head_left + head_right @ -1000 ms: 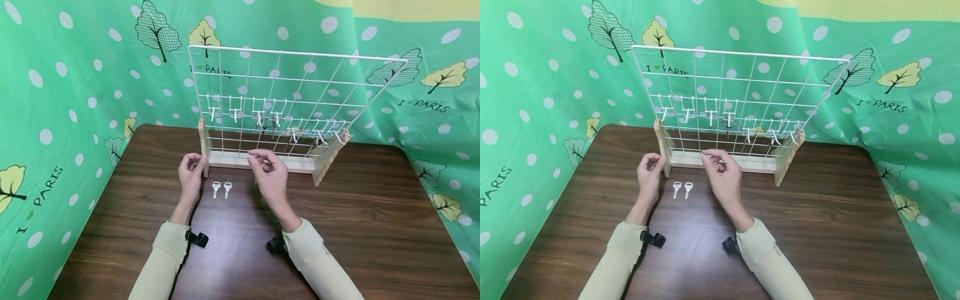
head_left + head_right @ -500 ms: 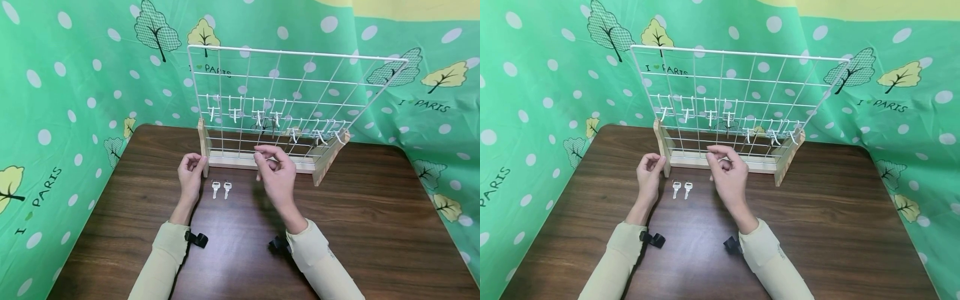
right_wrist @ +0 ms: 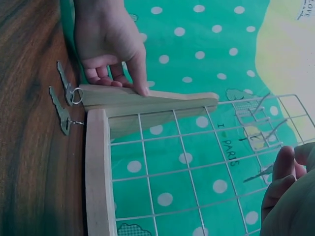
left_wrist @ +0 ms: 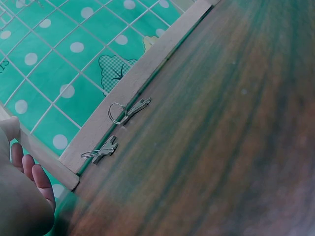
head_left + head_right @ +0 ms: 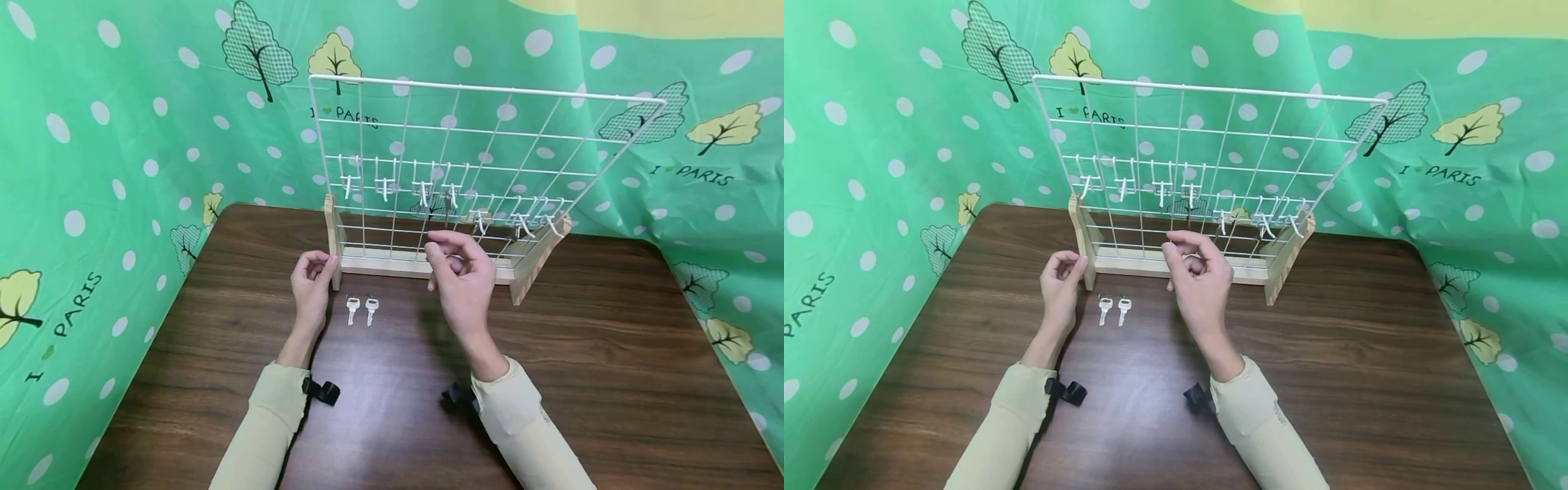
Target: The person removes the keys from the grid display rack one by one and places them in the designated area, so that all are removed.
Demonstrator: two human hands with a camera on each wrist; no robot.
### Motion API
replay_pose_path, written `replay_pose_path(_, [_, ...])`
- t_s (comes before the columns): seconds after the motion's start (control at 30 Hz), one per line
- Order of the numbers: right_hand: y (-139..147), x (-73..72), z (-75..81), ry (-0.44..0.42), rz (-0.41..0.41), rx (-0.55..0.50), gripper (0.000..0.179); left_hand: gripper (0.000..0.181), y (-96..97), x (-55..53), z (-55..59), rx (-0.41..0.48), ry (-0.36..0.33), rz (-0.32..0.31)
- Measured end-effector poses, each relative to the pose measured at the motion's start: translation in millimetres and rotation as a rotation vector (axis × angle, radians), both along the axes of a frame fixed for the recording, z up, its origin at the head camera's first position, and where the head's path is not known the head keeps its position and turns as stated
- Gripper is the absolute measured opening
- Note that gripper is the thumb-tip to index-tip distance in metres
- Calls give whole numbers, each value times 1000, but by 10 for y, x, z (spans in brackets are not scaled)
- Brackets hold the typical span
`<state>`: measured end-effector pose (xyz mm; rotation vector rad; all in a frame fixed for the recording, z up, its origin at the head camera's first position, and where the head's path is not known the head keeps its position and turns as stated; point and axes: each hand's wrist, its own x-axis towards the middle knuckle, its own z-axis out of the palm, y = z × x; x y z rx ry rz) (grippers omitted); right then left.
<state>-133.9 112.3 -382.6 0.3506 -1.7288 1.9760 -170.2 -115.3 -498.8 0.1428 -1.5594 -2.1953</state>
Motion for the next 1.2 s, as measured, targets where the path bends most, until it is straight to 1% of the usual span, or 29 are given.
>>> replay_pose_path(0.17, [-7, -33, 38, 0, -31, 1, 20, 20, 3, 2, 3, -5, -3, -3])
replay_pose_path(0.3, [-33, -70, 77, 14, -68, 26, 23, 20, 3, 5, -2, -7, -3, -2])
replay_pose_path(0.4, [-51, -113, 108, 27, -88, 49, 25, 20, 3, 5, 2, -7, 1, -2])
replay_pose_path(0.57, [-79, -192, 141, 18, -137, 72, 28, 21, -1, 1, -2, -7, -2, 2])
replay_pose_path(0.63, [-94, -222, 147, 15, -155, 73, 29, 20, -1, -3, -4, -6, -3, 3])
replay_pose_path(0.87, [-158, -290, 132, 31, -174, 72, 32, 21, -4, -2, -6, -6, -3, 4])
replay_pose_path(1.07, [-229, -340, 132, 16, -244, 72, 28, 20, -1, -1, -6, -13, -5, 7])
replay_pose_path(1.2, [-266, -362, 132, -4, -264, 59, 25, 20, 1, 2, -6, -9, -3, 7])
